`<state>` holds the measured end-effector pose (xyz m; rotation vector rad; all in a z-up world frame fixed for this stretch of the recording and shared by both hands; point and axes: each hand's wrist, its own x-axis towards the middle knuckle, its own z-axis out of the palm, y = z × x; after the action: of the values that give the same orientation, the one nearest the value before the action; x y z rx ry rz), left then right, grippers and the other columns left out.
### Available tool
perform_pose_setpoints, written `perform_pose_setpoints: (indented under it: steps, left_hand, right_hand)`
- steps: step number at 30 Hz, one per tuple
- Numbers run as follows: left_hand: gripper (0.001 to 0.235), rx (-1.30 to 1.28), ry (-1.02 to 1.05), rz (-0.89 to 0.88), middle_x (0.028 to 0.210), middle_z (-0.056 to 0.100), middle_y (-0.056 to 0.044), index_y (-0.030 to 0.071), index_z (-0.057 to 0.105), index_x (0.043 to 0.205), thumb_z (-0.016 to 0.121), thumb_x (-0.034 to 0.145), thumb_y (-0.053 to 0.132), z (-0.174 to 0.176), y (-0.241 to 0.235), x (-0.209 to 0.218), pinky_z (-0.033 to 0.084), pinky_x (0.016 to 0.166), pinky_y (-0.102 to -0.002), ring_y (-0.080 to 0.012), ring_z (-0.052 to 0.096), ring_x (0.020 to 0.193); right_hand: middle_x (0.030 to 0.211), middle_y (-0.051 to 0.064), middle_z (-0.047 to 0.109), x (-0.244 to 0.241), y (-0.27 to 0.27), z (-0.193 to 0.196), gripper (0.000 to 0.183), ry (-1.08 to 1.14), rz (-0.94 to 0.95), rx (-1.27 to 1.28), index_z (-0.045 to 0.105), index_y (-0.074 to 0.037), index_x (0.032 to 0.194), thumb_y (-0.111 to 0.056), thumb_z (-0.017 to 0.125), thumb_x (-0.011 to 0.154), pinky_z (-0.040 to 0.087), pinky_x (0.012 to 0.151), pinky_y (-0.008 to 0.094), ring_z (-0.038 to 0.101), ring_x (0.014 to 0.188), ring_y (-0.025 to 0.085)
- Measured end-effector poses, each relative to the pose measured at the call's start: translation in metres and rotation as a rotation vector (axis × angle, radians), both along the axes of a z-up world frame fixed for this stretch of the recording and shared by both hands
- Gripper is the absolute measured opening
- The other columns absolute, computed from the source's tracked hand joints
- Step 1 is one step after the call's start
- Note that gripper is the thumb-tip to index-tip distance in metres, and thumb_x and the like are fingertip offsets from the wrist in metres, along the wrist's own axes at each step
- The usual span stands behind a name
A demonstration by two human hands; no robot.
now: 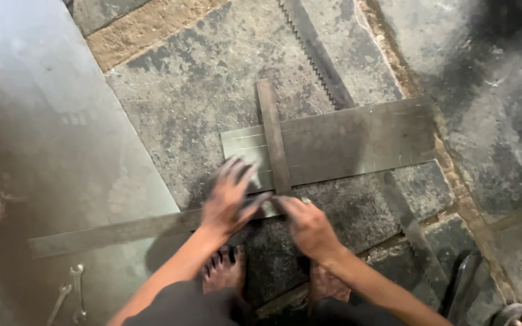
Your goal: The person marks lines on a metal sheet using a square and a marking tool, repeatedly aligning the square at various points on the sheet and drawing marks along its edges.
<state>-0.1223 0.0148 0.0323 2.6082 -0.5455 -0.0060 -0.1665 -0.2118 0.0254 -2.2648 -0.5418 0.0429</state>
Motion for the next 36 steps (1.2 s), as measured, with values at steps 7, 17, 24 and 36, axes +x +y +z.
perform_pose_setpoints:
  steps: [7, 17, 24, 36]
  left_hand:
    - [0.073, 0.259, -0.093, 0.147, 0.126, 0.060, -0.018, 0.002, 0.060, 0.132, 0.075, 0.080, 0.051, -0.027, 0.110, -0.100, 0.037, 0.108, -0.050, -0.0369, 0.053, 0.120]
    - [0.060, 0.255, -0.175, 0.117, 0.124, 0.060, -0.014, 0.004, 0.063, 0.128, 0.076, 0.086, 0.045, -0.042, 0.098, -0.094, 0.041, 0.110, -0.051, -0.0328, 0.056, 0.118]
    - [0.060, 0.276, -0.159, 0.117, 0.124, 0.060, -0.013, 0.004, 0.063, 0.129, 0.077, 0.087, 0.045, -0.044, 0.096, -0.094, 0.041, 0.109, -0.049, -0.0330, 0.056, 0.118]
    - [0.062, 0.198, -0.135, 0.133, 0.124, 0.058, -0.013, 0.004, 0.061, 0.131, 0.077, 0.085, 0.044, -0.038, 0.097, -0.092, 0.040, 0.110, -0.050, -0.0321, 0.054, 0.121]
  right_hand:
    - [0.128, 0.016, 0.059, 0.011, 0.010, -0.029, 0.059, -0.152, 0.179, -0.270, 0.063, -0.007, 0.138, -0.039, 0.073, 0.090, 0.049, 0.091, 0.046, 0.060, 0.105, 0.037]
    - [0.124, 0.016, 0.061, 0.010, -0.018, -0.048, 0.055, -0.211, 0.166, -0.245, 0.065, -0.006, 0.134, -0.041, 0.073, 0.092, 0.052, 0.089, 0.047, 0.061, 0.099, 0.034]
    - [0.123, 0.019, 0.060, 0.013, -0.018, -0.056, 0.058, -0.189, 0.187, -0.244, 0.065, -0.003, 0.134, -0.042, 0.074, 0.092, 0.052, 0.087, 0.047, 0.061, 0.098, 0.034]
    - [0.124, 0.016, 0.060, 0.014, -0.016, -0.049, 0.057, -0.171, 0.171, -0.240, 0.066, -0.004, 0.133, -0.043, 0.074, 0.092, 0.052, 0.090, 0.047, 0.062, 0.099, 0.032]
